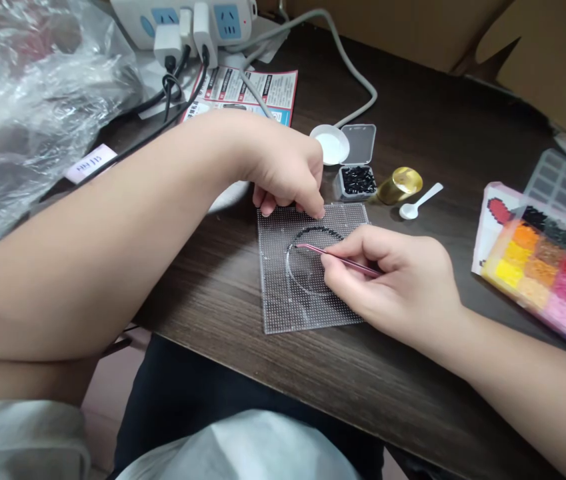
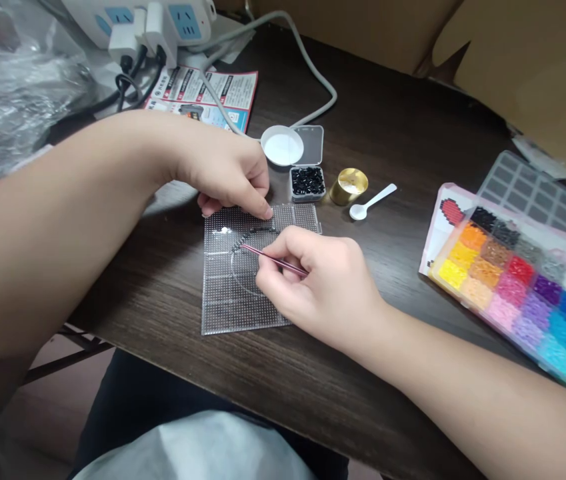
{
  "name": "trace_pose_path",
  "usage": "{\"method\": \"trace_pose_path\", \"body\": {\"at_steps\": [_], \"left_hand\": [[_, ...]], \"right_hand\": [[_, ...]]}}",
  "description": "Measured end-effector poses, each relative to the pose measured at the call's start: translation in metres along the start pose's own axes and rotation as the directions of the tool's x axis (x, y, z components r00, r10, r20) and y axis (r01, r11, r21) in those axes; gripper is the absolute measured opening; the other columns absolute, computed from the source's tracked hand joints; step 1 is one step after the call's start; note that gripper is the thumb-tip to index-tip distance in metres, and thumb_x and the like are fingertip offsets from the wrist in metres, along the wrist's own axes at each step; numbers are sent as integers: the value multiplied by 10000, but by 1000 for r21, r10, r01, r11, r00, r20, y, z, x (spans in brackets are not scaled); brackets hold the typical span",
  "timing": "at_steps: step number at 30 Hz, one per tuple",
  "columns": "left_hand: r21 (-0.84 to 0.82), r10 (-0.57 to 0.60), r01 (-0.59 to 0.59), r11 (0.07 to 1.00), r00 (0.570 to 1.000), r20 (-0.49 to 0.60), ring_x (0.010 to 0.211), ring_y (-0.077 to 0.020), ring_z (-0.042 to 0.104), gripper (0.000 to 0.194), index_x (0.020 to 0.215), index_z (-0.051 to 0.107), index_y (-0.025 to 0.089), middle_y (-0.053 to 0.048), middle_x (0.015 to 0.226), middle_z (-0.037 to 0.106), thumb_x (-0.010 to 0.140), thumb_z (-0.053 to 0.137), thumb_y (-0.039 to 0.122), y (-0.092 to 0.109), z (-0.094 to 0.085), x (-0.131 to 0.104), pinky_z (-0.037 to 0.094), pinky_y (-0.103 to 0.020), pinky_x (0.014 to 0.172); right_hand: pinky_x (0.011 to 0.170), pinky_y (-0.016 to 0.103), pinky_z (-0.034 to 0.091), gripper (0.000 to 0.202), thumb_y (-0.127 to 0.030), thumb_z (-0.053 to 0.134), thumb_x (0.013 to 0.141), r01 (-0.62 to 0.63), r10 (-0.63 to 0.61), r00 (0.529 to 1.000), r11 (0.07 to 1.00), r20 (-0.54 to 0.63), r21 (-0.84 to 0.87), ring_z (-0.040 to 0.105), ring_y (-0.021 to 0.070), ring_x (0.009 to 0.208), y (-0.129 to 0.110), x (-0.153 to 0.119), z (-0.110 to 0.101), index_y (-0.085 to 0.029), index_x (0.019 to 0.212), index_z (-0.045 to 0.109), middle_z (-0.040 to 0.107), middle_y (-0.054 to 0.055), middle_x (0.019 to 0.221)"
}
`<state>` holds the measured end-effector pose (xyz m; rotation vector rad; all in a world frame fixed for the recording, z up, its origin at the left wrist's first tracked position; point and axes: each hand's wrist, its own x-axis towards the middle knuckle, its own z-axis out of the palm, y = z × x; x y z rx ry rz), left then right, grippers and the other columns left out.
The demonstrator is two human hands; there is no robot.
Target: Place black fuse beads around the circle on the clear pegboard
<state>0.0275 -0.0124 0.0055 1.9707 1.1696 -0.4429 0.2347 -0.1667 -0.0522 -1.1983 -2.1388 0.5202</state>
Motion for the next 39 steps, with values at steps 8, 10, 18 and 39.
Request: {"method": "trace_pose_path", "body": {"at_steps": [8, 10, 18, 39], "left_hand": [[-46, 12, -12, 999, 1000, -1, 377, -163, 633, 578, 593, 627, 268, 77, 447, 570, 1116, 871, 304, -4, 1, 5, 514, -307, 457], [-46, 10, -11, 999, 1000, -11, 385, -177, 651, 567, 602, 641, 268, 74, 449, 570, 1113, 879, 324, -4, 1, 6, 531, -319, 473], [-9, 22, -22, 1000, 1000, -12, 403, -179, 655, 550, 616, 656, 265, 62, 469, 606, 1114, 876, 339, -3, 1, 4, 524, -343, 511], [-13, 36, -36, 999, 999, -10, 435, -200, 681, 529, 620, 633, 267, 37, 490, 599, 1078, 873, 380, -5, 1, 6, 559, -358, 564]], "right_hand": [[509, 261, 486, 212, -154, 748, 1060, 14, -15, 999, 999, 31, 34, 657, 135, 509, -2, -1, 2, -226, 894, 858, 812, 6, 680], [512, 285, 498, 219, -149, 739, 1072, 6, -7, 999, 999, 37, 45, 659, 149, 517, -2, -1, 2, -226, 904, 857, 816, 20, 694], [502, 306, 507, 215, -130, 748, 1052, -12, 11, 1000, 999, 27, 44, 642, 154, 505, -1, -2, 1, -241, 894, 841, 804, 22, 690], [515, 316, 525, 201, -142, 746, 1052, -37, 34, 998, 998, 54, 46, 660, 161, 528, -2, -1, 1, -258, 929, 856, 815, 10, 707]]}}
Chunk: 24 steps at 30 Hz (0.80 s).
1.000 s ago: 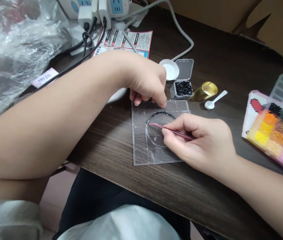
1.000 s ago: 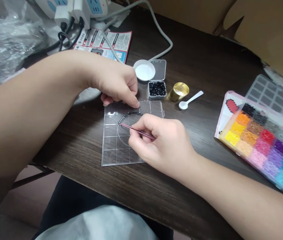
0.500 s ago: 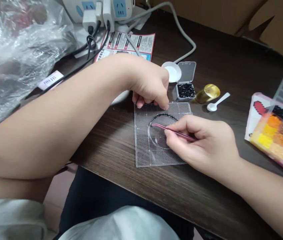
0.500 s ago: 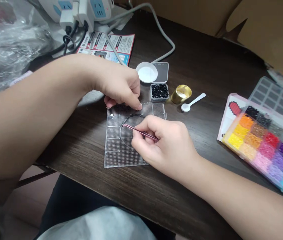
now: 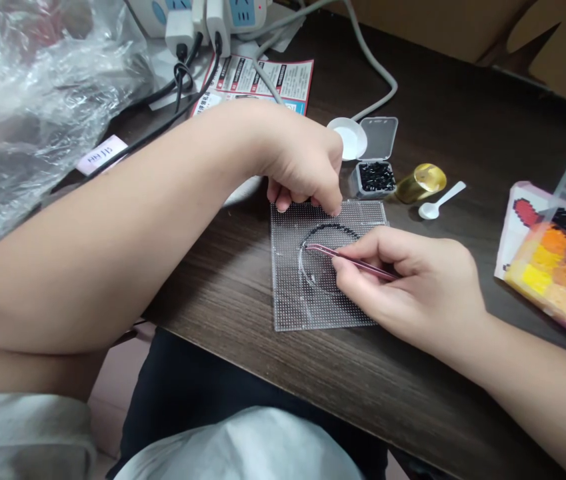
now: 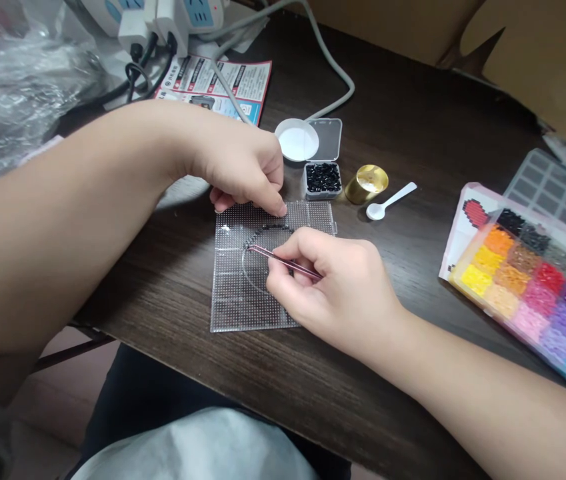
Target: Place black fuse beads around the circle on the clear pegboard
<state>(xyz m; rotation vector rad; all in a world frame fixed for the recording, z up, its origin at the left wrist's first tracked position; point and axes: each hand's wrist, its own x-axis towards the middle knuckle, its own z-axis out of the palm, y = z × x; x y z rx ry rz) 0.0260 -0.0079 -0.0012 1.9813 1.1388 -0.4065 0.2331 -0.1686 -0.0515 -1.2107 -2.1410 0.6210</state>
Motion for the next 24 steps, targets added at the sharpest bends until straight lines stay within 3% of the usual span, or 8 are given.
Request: {"method": "trace_pose_path", "body": {"at_steps": [7, 15, 24], "left_hand": [[-2, -3, 3, 1000, 1000, 21, 422, -171, 661, 526, 627, 619, 268, 56, 470, 587, 1096, 844, 350, 2, 0, -2, 519, -324, 524], [3, -13, 12, 1000, 1000, 10, 460, -209, 680, 488, 645, 647, 266, 32, 508, 592, 1074, 853, 371, 0, -1, -1, 570, -360, 601], [-7, 8, -8, 1000, 1000, 21, 452, -203, 671, 519, 626, 638, 268, 30, 505, 607, 1088, 855, 361, 1, 0, -2, 548, -362, 565]], "right_hand": [[495, 287, 473, 210, -141, 751, 1056, 27, -27, 1000, 1000, -8, 11, 642, 142, 518, -1, 1, -2, -227, 892, 852, 798, 3, 679], [519, 289, 486, 202, -144, 761, 1032, -3, 3, 1000, 1000, -8, 10, 662, 145, 528, 0, 2, 1, -242, 895, 873, 809, -4, 690], [515, 295, 498, 208, -134, 785, 1027, -41, 41, 999, 999, -5, 34, 663, 149, 534, 0, 1, -1, -272, 892, 862, 794, -14, 684]]}}
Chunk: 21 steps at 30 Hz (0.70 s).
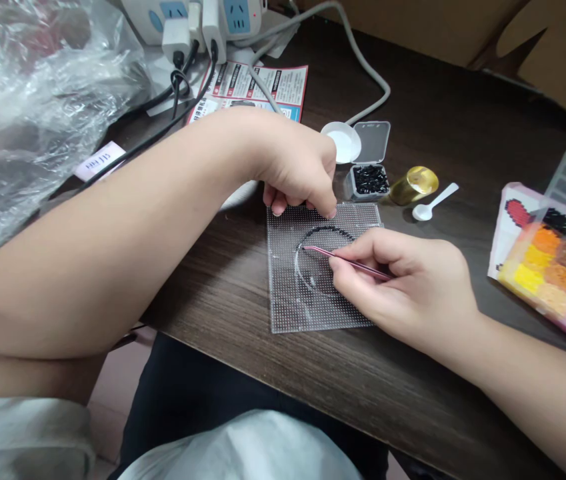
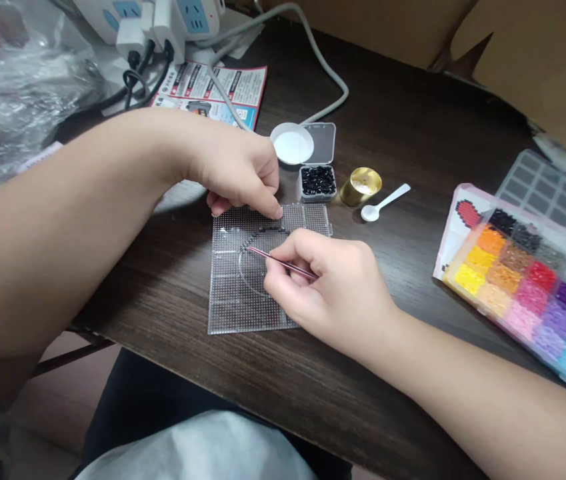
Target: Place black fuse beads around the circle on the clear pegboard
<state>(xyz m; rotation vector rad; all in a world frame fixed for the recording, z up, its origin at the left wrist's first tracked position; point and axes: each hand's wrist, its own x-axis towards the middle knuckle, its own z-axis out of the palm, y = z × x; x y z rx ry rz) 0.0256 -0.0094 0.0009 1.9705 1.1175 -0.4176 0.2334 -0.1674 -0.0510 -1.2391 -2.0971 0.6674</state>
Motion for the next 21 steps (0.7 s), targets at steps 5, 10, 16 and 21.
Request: {"method": "trace_pose_path", "body": {"at_steps": [5, 10, 16, 21], "left_hand": [[-4, -18, 18, 1000, 1000, -20, 439, -212, 683, 543, 608, 634, 267, 37, 487, 580, 1086, 873, 367, -2, 0, 2, 549, -368, 553], [-6, -3, 3, 1000, 1000, -10, 441, -203, 674, 537, 606, 637, 269, 37, 487, 592, 1087, 863, 348, -1, -1, 0, 546, -356, 543], [17, -15, 16, 1000, 1000, -11, 445, -192, 662, 531, 619, 636, 266, 32, 491, 608, 1097, 848, 359, 3, 0, -2, 532, -347, 563], [28, -23, 23, 999, 1000, -3, 465, -191, 669, 508, 636, 638, 266, 30, 510, 600, 1082, 849, 383, 2, -1, 0, 547, -345, 602]], "right_hand": [[525, 315, 522, 211, -109, 777, 1056, 23, -23, 1000, 1000, 4, -1, 651, 170, 534, 0, -2, -1, -247, 924, 865, 799, 11, 703], [504, 290, 483, 208, -122, 757, 1044, 55, -55, 998, 998, 17, -17, 645, 153, 520, -1, 0, -1, -237, 903, 858, 789, -2, 671], [485, 293, 462, 226, -129, 749, 1053, 82, -82, 997, 995, -4, -65, 638, 136, 508, -3, -3, 0, -255, 893, 845, 784, -10, 665], [469, 309, 471, 226, -136, 747, 1070, 94, -94, 996, 993, 5, -65, 632, 143, 500, -3, -4, 2, -260, 904, 835, 770, -14, 668]]}}
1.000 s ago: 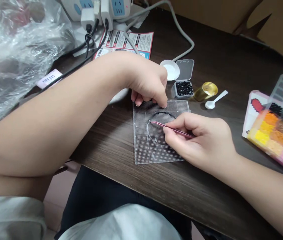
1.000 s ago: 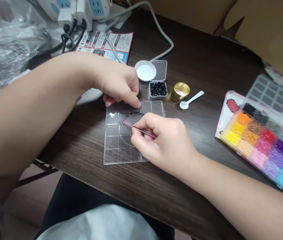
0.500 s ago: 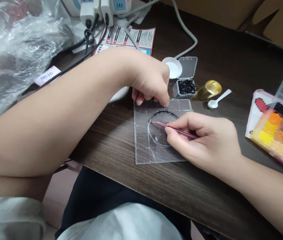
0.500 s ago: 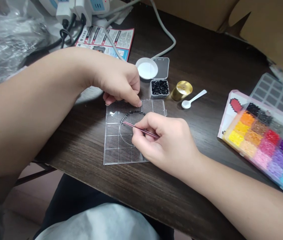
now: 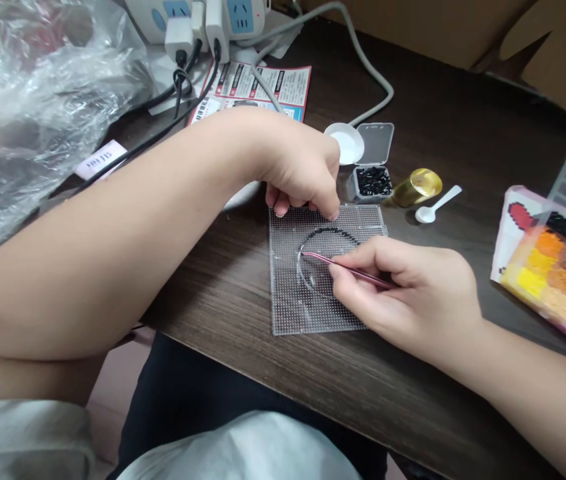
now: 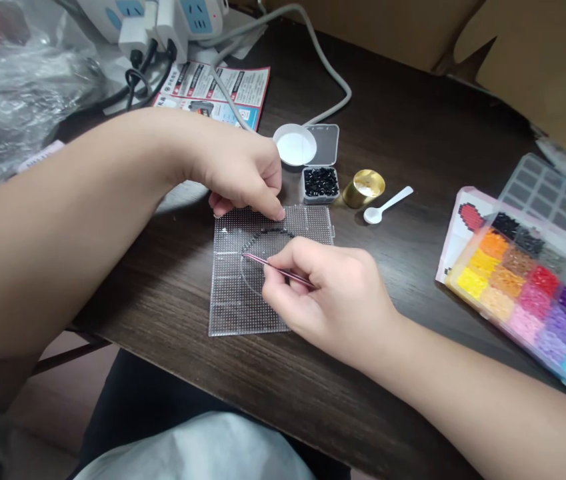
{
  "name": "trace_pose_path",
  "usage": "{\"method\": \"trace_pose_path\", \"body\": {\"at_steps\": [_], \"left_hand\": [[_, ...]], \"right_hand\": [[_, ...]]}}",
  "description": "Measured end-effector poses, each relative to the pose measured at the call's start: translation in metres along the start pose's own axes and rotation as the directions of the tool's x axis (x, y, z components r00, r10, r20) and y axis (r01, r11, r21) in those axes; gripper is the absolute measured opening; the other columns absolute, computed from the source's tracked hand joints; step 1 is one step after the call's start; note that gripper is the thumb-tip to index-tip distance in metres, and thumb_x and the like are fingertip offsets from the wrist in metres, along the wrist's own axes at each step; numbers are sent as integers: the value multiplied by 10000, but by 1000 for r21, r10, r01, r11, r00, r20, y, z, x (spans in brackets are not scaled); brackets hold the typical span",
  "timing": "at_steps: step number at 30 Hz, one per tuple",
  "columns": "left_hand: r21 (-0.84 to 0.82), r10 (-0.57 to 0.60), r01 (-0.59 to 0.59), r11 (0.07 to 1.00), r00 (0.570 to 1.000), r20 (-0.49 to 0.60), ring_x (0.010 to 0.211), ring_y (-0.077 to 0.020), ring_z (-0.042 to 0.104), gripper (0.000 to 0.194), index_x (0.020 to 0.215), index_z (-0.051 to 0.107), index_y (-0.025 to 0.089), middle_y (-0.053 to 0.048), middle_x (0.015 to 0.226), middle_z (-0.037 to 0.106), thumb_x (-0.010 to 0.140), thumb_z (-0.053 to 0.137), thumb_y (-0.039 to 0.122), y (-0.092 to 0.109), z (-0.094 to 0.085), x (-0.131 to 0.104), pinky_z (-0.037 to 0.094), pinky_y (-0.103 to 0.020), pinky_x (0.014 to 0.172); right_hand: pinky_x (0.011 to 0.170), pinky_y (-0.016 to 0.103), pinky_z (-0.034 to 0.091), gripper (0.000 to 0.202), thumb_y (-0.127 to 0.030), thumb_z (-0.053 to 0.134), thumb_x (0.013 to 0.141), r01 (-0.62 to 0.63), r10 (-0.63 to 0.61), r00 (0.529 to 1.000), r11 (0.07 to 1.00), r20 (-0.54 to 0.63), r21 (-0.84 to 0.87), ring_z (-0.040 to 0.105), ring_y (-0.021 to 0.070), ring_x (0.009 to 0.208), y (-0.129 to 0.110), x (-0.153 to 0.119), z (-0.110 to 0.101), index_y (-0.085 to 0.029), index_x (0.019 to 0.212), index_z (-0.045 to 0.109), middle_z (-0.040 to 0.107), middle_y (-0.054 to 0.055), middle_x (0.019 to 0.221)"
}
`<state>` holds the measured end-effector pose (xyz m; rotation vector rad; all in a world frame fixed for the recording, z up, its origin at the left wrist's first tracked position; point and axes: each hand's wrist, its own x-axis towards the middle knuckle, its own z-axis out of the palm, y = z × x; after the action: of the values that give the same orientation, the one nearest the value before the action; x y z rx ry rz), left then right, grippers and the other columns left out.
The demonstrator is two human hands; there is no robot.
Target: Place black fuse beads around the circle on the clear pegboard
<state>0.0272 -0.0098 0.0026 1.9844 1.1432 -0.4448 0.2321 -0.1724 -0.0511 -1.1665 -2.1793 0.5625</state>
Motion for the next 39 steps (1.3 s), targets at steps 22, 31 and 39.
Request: {"method": "trace_pose_path", "body": {"at_steps": [22, 31, 39], "left_hand": [[-33, 32, -33, 999, 999, -28, 402, -185, 679, 529, 605, 645, 263, 51, 477, 602, 1066, 890, 350, -4, 1, 4, 546, -343, 483], [-51, 32, -33, 998, 999, -30, 394, -176, 675, 571, 571, 650, 263, 54, 479, 597, 1089, 881, 328, -3, 1, 5, 550, -332, 444], [-34, 14, -16, 999, 999, -39, 407, -185, 681, 555, 588, 628, 262, 45, 509, 606, 1074, 885, 330, -5, 0, 3, 537, -347, 485]], "right_hand": [[475, 312, 441, 227, -122, 731, 1071, 23, -23, 1000, 1000, -6, -6, 627, 141, 503, 2, 1, 0, -222, 901, 843, 759, 5, 652], [466, 312, 424, 236, -139, 727, 1102, 28, -28, 999, 1000, 26, -5, 619, 135, 508, 0, 5, 1, -179, 934, 888, 774, 28, 667], [470, 307, 448, 227, -138, 741, 1103, 25, -25, 999, 1000, 30, 6, 629, 139, 510, 3, 5, 2, -189, 930, 879, 782, 30, 670]]}}
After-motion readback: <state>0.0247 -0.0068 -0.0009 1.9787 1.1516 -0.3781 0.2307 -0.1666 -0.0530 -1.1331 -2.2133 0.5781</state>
